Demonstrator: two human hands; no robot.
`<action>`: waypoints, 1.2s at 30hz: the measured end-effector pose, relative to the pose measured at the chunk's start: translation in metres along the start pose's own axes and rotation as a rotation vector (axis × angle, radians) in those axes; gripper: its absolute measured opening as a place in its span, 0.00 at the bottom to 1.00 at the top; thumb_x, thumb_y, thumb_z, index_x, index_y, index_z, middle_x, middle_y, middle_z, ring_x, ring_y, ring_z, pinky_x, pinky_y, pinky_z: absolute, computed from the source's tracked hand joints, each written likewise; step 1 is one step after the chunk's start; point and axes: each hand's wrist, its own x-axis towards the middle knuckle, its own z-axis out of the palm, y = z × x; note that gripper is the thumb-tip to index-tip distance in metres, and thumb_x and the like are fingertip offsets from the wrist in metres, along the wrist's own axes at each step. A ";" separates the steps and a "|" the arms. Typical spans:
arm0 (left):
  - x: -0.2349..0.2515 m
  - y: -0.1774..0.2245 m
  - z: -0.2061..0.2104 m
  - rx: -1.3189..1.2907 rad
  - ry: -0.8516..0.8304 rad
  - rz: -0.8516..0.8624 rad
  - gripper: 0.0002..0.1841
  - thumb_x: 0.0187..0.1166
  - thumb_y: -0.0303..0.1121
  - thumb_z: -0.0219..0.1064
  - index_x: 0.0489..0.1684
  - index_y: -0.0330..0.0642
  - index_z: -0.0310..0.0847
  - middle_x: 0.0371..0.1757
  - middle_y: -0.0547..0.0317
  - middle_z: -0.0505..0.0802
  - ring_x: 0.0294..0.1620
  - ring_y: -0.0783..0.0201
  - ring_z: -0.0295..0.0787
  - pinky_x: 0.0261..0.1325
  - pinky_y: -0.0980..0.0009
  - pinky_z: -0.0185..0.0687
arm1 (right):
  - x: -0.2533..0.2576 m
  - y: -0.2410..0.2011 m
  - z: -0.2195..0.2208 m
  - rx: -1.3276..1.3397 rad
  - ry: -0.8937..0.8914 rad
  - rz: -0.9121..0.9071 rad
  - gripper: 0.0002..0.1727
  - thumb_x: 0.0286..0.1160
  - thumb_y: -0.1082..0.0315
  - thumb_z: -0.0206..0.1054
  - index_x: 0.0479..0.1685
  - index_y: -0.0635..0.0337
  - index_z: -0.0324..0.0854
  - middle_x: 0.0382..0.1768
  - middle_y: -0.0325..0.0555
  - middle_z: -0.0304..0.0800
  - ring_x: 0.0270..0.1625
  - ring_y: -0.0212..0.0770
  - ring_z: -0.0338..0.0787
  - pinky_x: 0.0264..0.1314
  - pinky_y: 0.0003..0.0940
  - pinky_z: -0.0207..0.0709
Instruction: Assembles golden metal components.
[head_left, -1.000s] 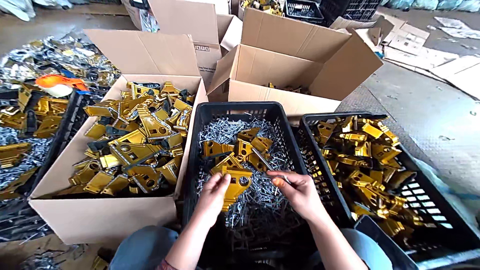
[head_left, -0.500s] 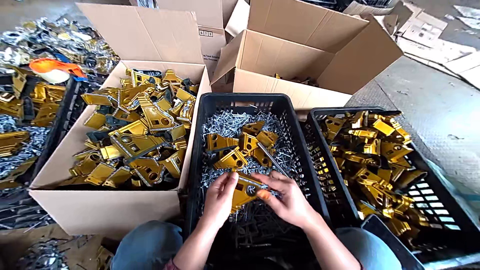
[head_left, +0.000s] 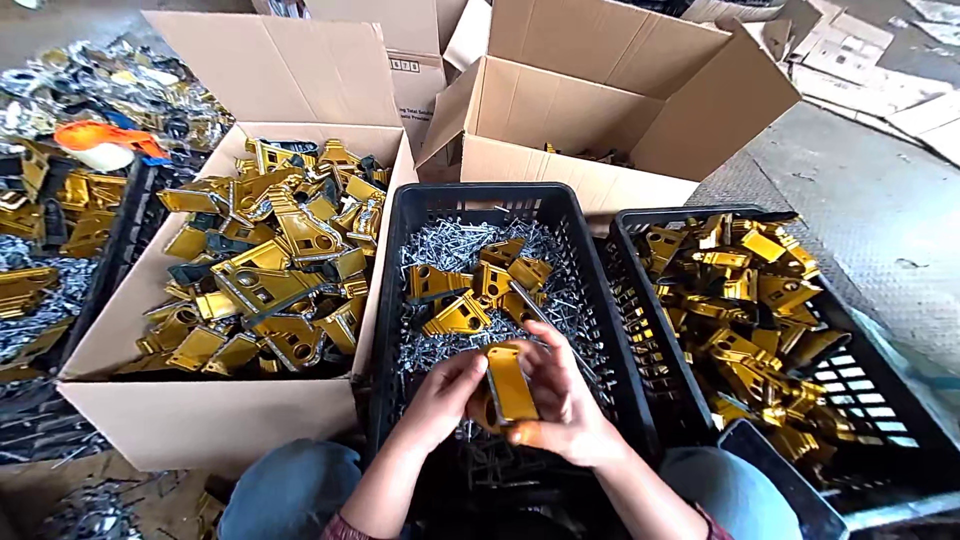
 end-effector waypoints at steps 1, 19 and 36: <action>0.003 -0.001 -0.001 0.110 0.060 -0.003 0.15 0.88 0.37 0.60 0.62 0.38 0.83 0.55 0.60 0.93 0.56 0.70 0.90 0.62 0.71 0.87 | -0.001 0.003 -0.003 -0.219 0.028 -0.034 0.59 0.55 0.56 0.89 0.87 0.62 0.52 0.73 0.56 0.78 0.74 0.45 0.84 0.76 0.44 0.82; -0.004 -0.008 -0.001 0.189 -0.121 -0.179 0.27 0.71 0.33 0.72 0.71 0.33 0.77 0.48 0.59 0.94 0.42 0.70 0.92 0.45 0.72 0.90 | -0.006 0.008 0.008 -0.279 0.239 0.311 0.07 0.74 0.75 0.68 0.43 0.63 0.91 0.40 0.37 0.96 0.43 0.25 0.92 0.50 0.24 0.87; 0.006 0.008 -0.008 0.023 0.420 -0.119 0.51 0.58 0.26 0.76 0.86 0.31 0.45 0.61 0.49 0.84 0.55 0.65 0.88 0.55 0.72 0.88 | 0.036 0.087 -0.073 -1.434 0.003 1.262 0.22 0.83 0.76 0.52 0.72 0.63 0.80 0.70 0.66 0.83 0.68 0.67 0.86 0.63 0.66 0.79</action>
